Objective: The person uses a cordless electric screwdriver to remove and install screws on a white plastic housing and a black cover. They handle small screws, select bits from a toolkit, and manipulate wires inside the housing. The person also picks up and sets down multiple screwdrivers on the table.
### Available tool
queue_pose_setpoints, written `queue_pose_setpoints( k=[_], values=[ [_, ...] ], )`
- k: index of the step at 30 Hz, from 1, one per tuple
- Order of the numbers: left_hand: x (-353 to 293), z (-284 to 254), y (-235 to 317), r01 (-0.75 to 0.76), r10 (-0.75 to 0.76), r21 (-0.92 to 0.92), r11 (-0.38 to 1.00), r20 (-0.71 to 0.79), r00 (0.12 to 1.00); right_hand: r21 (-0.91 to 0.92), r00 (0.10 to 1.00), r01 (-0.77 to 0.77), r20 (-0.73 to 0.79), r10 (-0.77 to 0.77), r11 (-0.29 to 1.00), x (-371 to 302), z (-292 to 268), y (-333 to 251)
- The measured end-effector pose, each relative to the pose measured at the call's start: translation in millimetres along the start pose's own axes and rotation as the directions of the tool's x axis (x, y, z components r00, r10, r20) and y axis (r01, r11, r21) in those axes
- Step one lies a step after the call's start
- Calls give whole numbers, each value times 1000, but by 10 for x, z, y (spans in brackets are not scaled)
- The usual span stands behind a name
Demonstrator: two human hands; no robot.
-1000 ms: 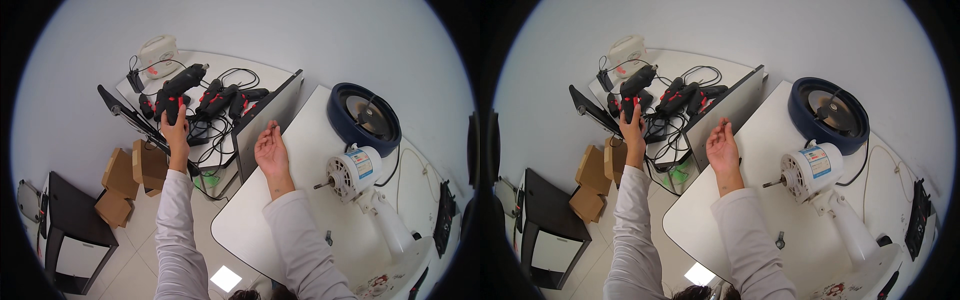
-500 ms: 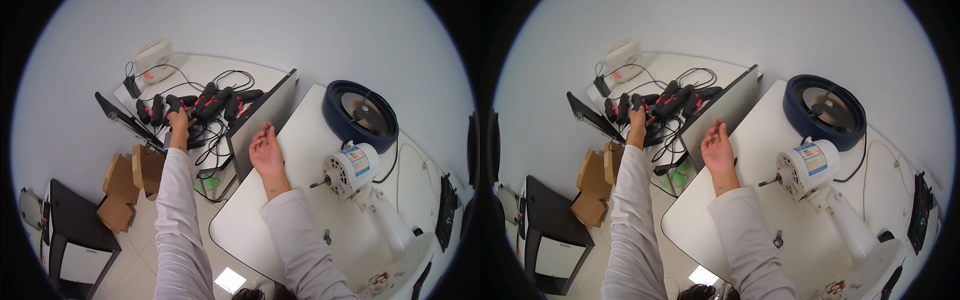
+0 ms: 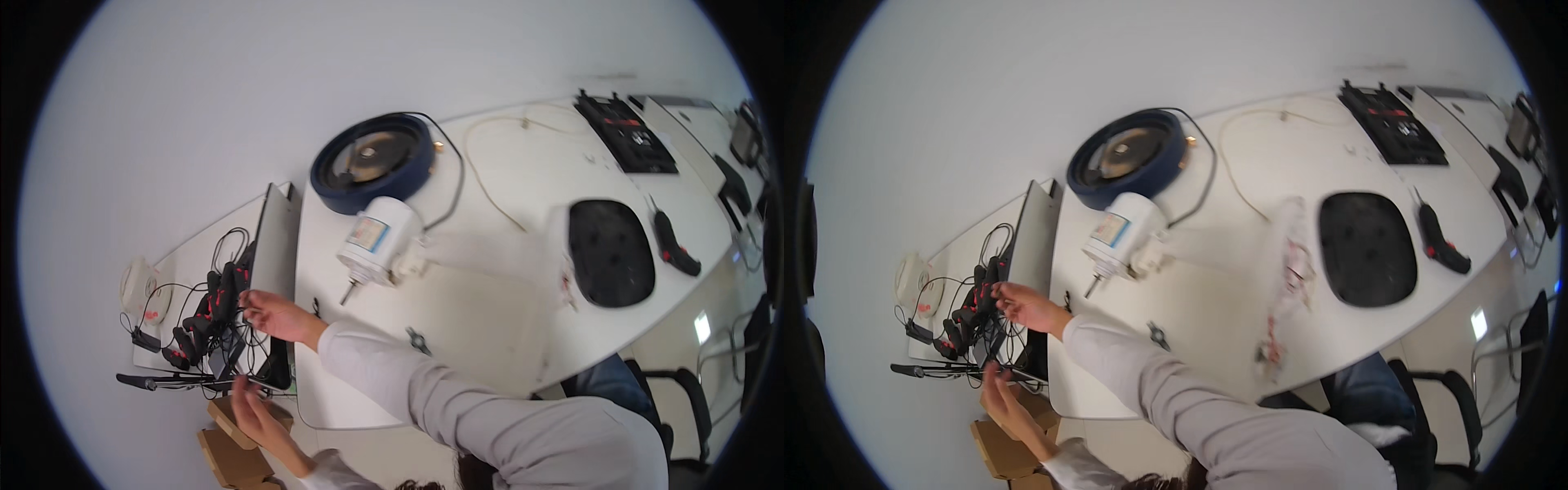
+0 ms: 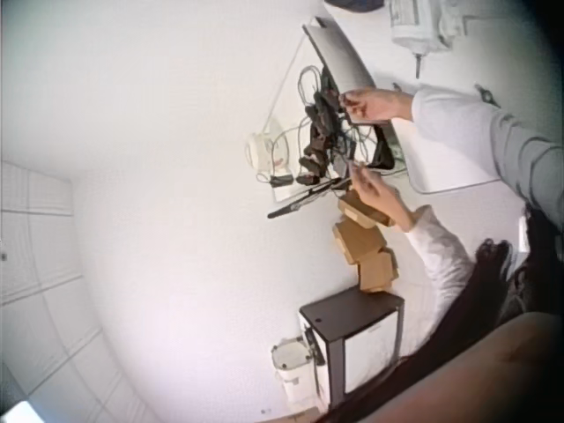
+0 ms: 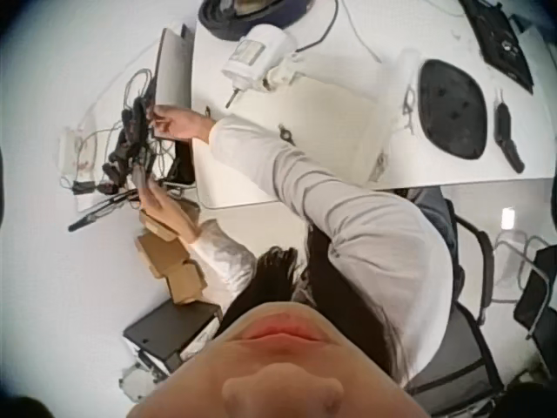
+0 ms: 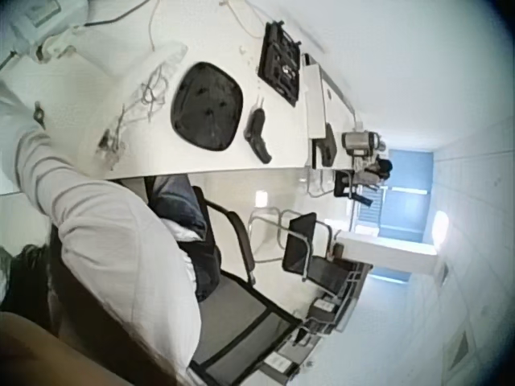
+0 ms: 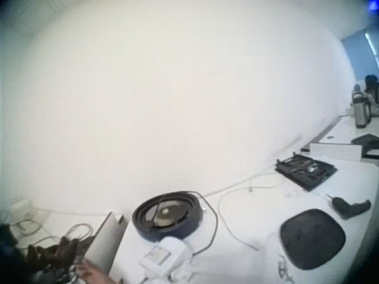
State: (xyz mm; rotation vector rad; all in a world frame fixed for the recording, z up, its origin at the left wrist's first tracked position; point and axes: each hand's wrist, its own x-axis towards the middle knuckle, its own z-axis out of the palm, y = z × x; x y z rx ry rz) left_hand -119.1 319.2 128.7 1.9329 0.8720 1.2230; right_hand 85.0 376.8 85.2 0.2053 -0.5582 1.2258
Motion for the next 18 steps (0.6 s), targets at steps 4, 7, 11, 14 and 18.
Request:
queue_pose_setpoints(
  k=[4,7,11,14,18],
  values=[
    [-747,-195,271,271,-296,-158,949,-160,942,-457,992,-82,48,117,886,-385,720,452],
    [-1083,-409,389,366,-430,-345,864,-128,894,-746,949,-143,83,304,651,-883,1382,731],
    [-1500,-555,673,315,-358,-513,799,16,934,-839,923,-157,62,379,521,-1739,1918,799],
    [-1934,-297,1090,388,-419,-590,708,91,904,-755,970,-179,-28,241,631,-2372,1835,656],
    [-2482,-67,1127,599,-257,-559,573,572,779,-953,972,195,155,-179,233,-3444,1983,74]
  ],
)
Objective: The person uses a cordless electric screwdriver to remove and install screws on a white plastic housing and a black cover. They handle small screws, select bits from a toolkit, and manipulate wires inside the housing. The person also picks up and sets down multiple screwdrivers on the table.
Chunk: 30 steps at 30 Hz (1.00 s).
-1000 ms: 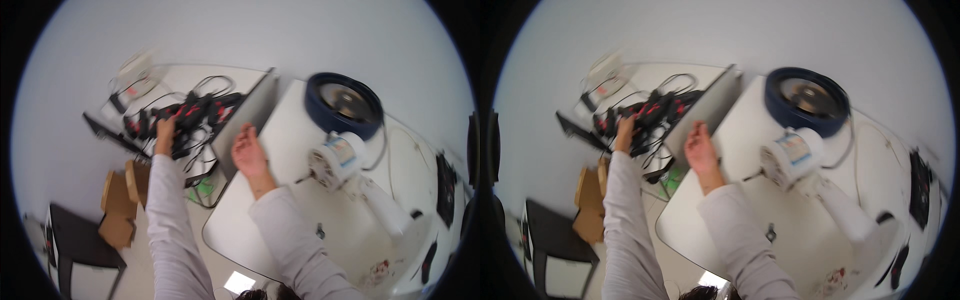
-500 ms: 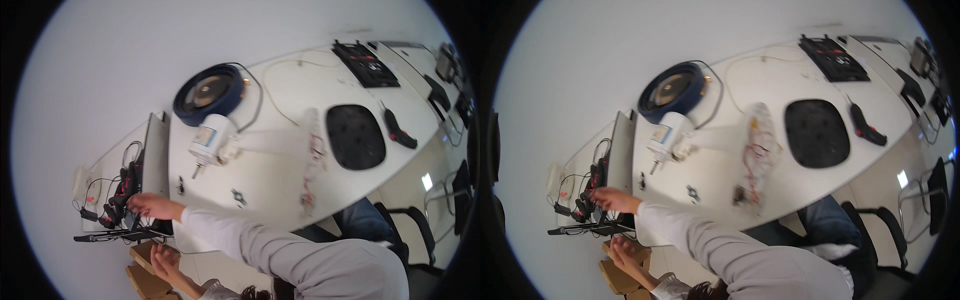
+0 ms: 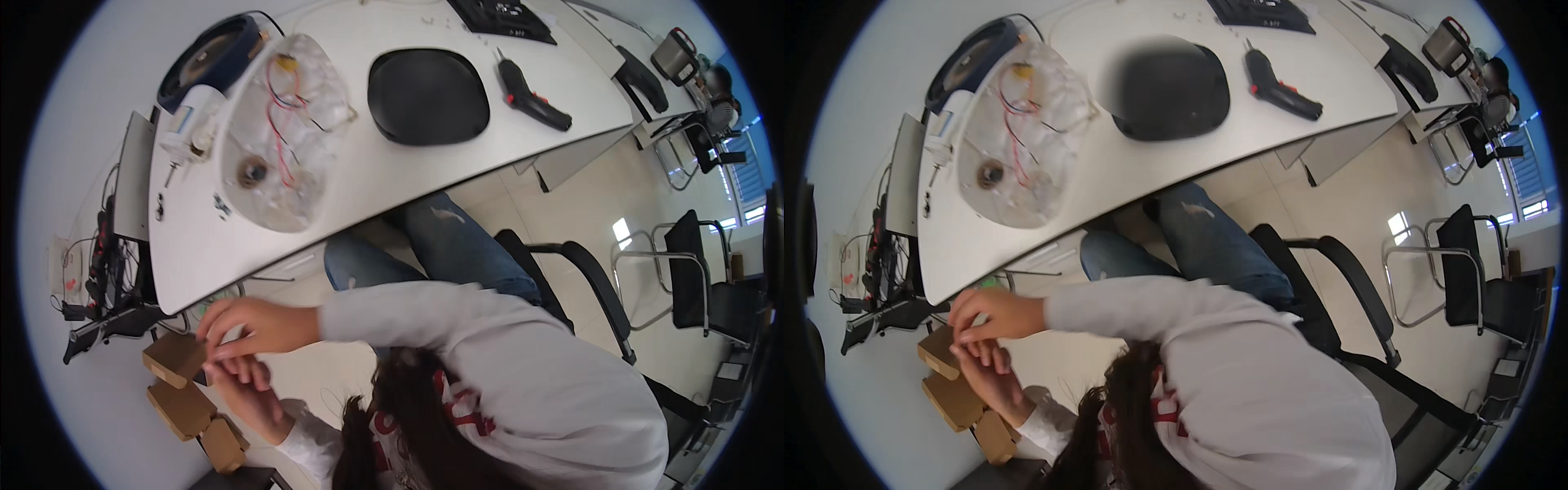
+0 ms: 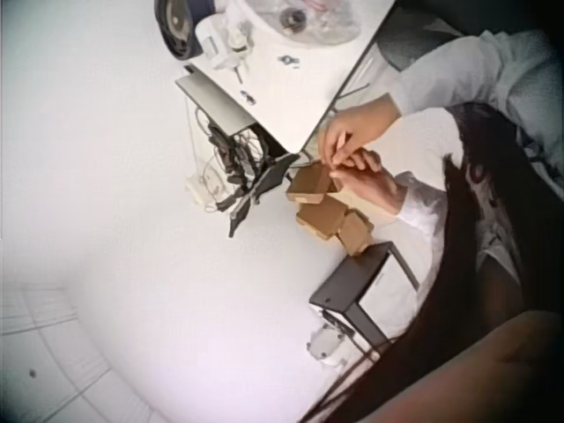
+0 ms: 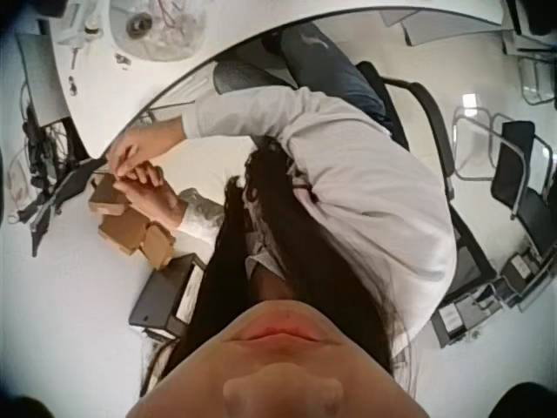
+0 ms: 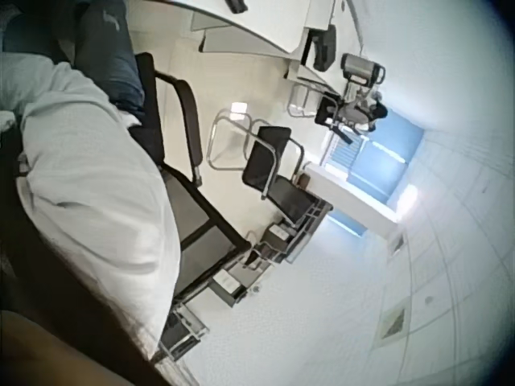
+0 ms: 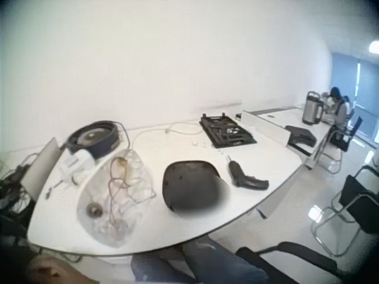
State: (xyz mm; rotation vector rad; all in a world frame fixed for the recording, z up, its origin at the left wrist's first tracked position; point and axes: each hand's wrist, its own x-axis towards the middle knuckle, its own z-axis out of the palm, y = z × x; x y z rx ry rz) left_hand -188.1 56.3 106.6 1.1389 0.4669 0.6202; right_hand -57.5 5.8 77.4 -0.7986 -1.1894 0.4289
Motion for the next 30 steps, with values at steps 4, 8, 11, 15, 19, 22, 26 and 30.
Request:
queue_pose_setpoints(
  k=[4,8,11,15,19,22,26,30],
  values=[
    [-441,509,-448,162,-177,71,984,366,914,-44,864,-491,-156,479,870,-1354,-764,-1225],
    [-683,638,-804,231,-315,232,945,450,836,39,435,-713,-759,485,700,-2937,-1317,-2049],
    [-788,680,-996,328,-393,221,918,412,822,240,-202,-970,-879,431,34,-4206,-1120,-2347],
    [-805,704,-1149,365,-426,229,903,344,837,732,-524,-680,-526,670,43,-4945,-793,-2435],
    [-700,677,-1263,387,-428,187,903,317,846,290,-576,-816,-337,745,-499,-5640,-1162,-2202],
    [-651,681,-1290,345,-407,247,906,279,869,-693,-354,-696,105,929,-187,-5773,-1433,-2084],
    [-618,581,-1542,270,-348,322,907,213,913,-540,45,-822,253,966,180,-6240,-1240,-1992],
    [-589,435,-1978,373,-406,182,910,210,889,-44,-333,-943,168,928,-330,-6098,-1268,-2349]
  ],
)
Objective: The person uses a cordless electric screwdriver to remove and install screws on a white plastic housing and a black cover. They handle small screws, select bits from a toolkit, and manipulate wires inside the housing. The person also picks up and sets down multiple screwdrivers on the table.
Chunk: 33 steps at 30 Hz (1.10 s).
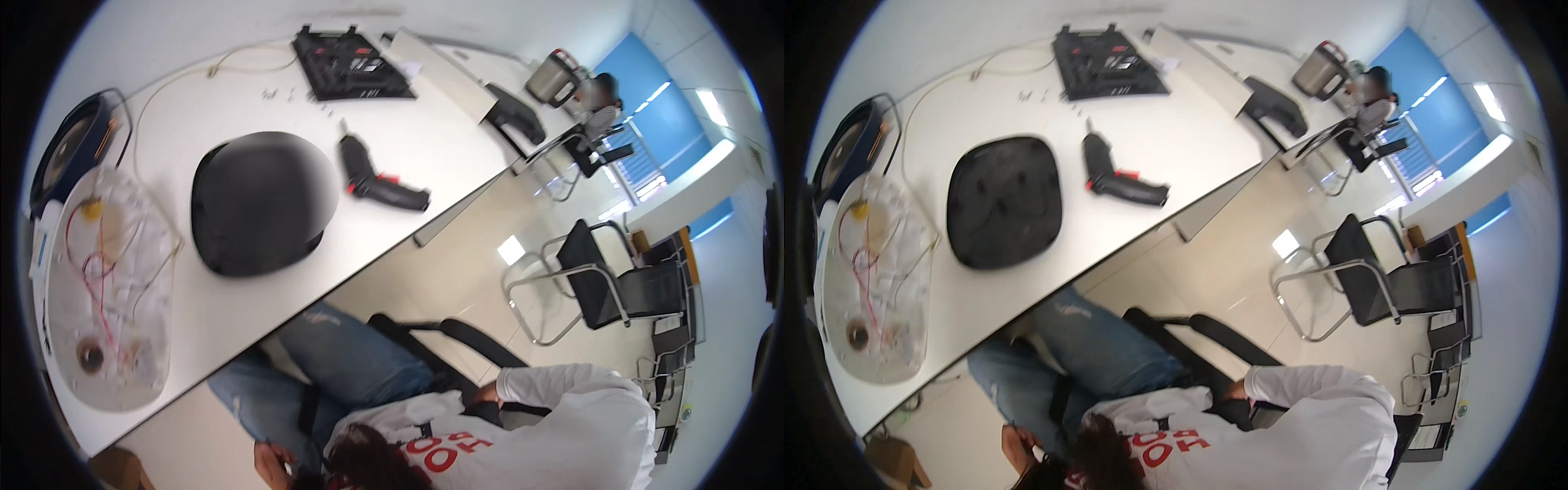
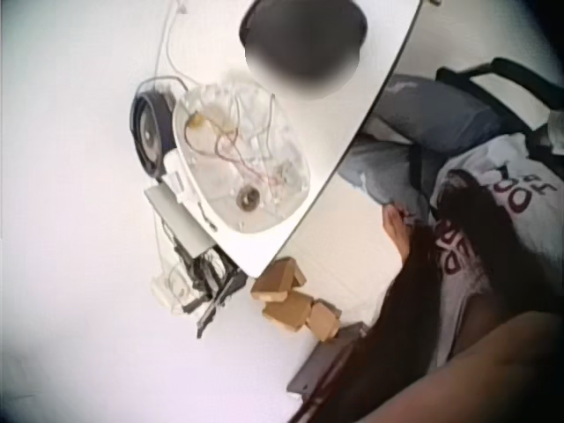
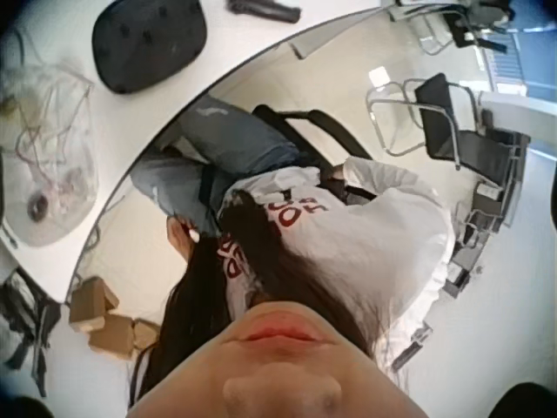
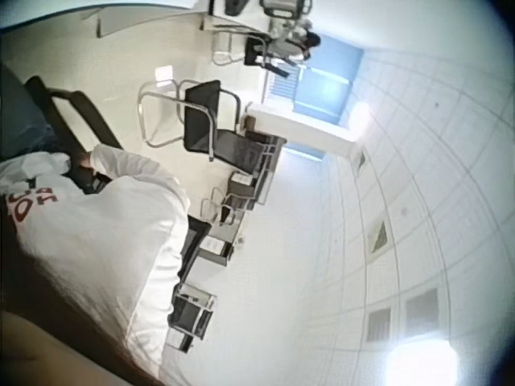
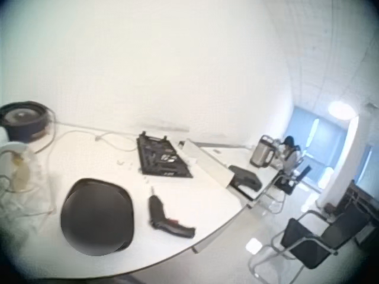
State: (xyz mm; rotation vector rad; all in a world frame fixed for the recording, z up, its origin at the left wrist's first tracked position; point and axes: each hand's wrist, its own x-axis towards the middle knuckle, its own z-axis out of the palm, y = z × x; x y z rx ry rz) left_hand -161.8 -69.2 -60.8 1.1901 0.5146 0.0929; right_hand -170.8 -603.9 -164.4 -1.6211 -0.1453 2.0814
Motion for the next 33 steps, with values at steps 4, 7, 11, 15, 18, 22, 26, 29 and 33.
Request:
queue_pose_setpoints(
  k=[4,7,11,15,18,22,26,29,33],
  values=[
    [272,-105,-318,10,-7,-52,999,49,999,602,933,-336,111,341,725,-246,146,-311],
    [469,95,-224,53,-51,-63,997,38,998,561,942,-303,54,331,770,-67,31,-523],
    [673,250,-195,85,-82,-70,994,36,996,513,949,-274,7,315,813,-19,-65,-680],
    [796,279,-206,97,-95,-80,992,35,995,485,950,-250,-43,309,838,-6,-212,-803],
    [850,305,-216,103,-99,-82,991,42,994,472,950,-242,-62,306,848,8,-257,-824],
    [879,292,-216,92,-89,-87,992,28,996,427,948,-239,-91,305,872,38,-395,-888],
    [882,265,-254,98,-95,-99,990,34,995,401,946,-240,-106,305,884,43,-424,-956],
    [884,246,-262,94,-91,-110,989,35,995,377,944,-242,-122,307,894,26,-471,-1026],
    [853,206,-313,83,-79,-132,988,36,996,354,939,-249,-139,314,901,-13,-487,-1079]
  ],
)
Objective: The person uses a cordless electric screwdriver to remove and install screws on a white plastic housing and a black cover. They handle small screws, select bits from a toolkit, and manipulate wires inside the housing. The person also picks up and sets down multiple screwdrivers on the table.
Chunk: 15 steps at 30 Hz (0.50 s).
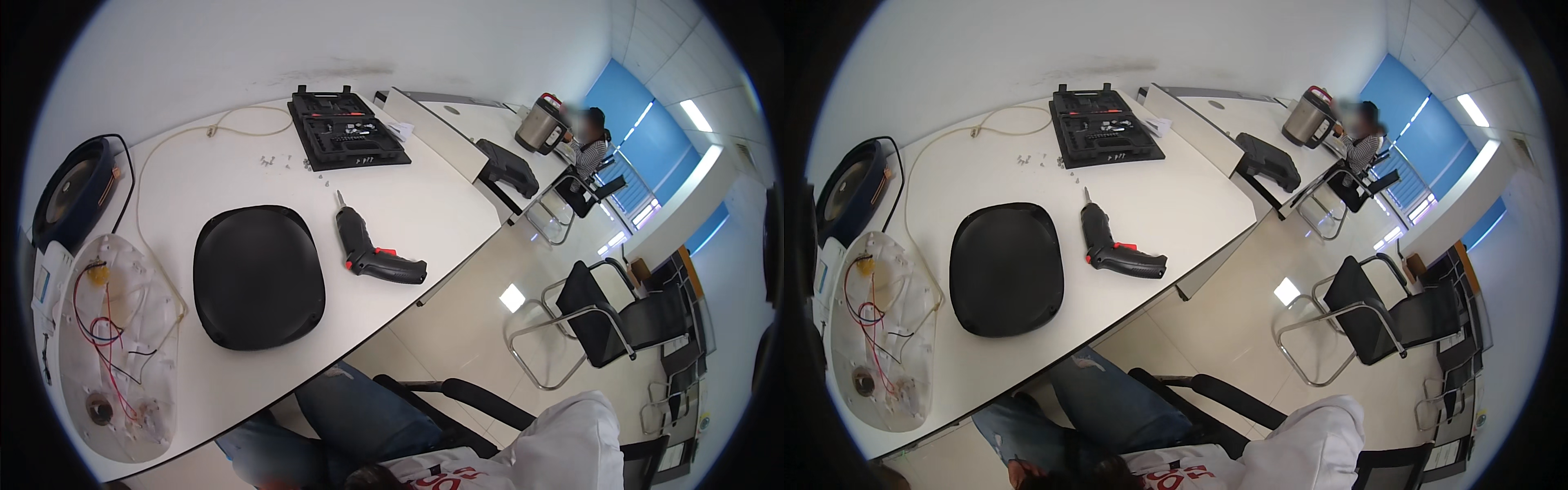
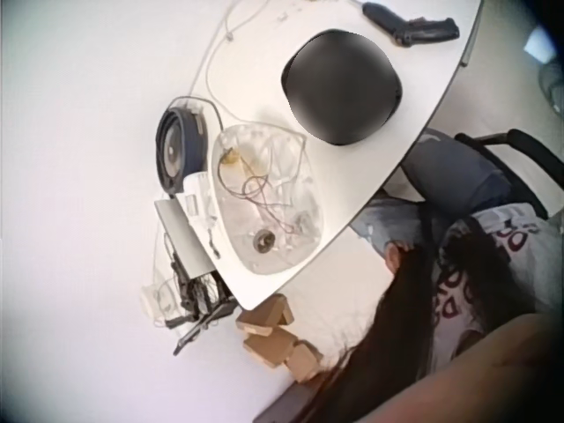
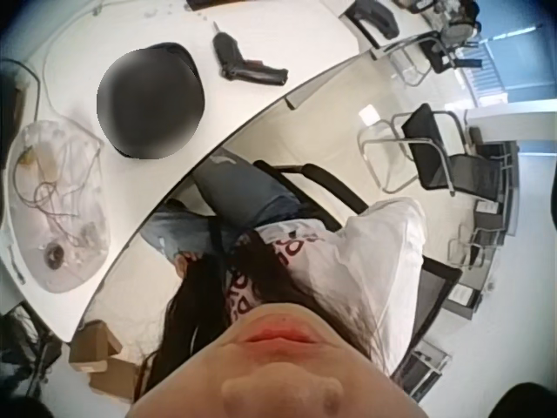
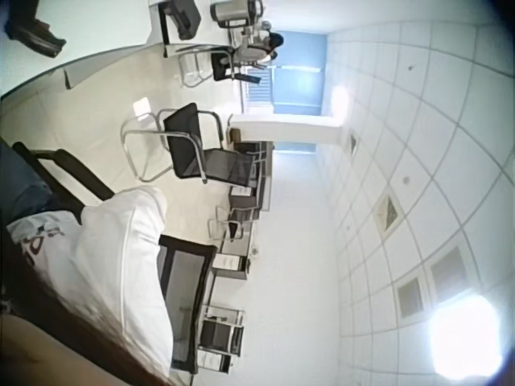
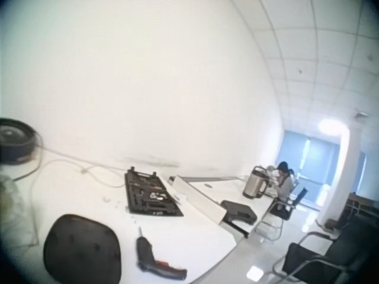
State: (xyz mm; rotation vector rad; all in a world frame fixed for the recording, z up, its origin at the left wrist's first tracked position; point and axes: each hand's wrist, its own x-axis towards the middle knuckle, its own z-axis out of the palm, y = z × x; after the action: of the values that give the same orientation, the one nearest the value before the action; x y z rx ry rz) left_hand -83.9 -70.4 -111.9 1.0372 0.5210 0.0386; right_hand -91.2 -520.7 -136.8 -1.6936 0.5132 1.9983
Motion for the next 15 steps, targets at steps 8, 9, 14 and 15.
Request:
queue_pose_setpoints(
  k=[8,9,14,15],
  values=[
    [-71,-54,-79,-8,8,-36,999,1,1000,-41,1000,10,-17,-10,999,-47,-63,-81],
    [-93,-70,-75,-10,10,-32,999,-1,1000,-43,1000,9,-20,-10,999,-43,-52,-82],
    [-229,-447,-192,-33,37,-117,993,32,999,-76,999,0,-38,-3,997,-53,-103,-137],
    [-309,-573,-253,-29,36,-152,988,41,999,-85,999,-10,-42,6,996,-89,-131,-145]
  ],
)
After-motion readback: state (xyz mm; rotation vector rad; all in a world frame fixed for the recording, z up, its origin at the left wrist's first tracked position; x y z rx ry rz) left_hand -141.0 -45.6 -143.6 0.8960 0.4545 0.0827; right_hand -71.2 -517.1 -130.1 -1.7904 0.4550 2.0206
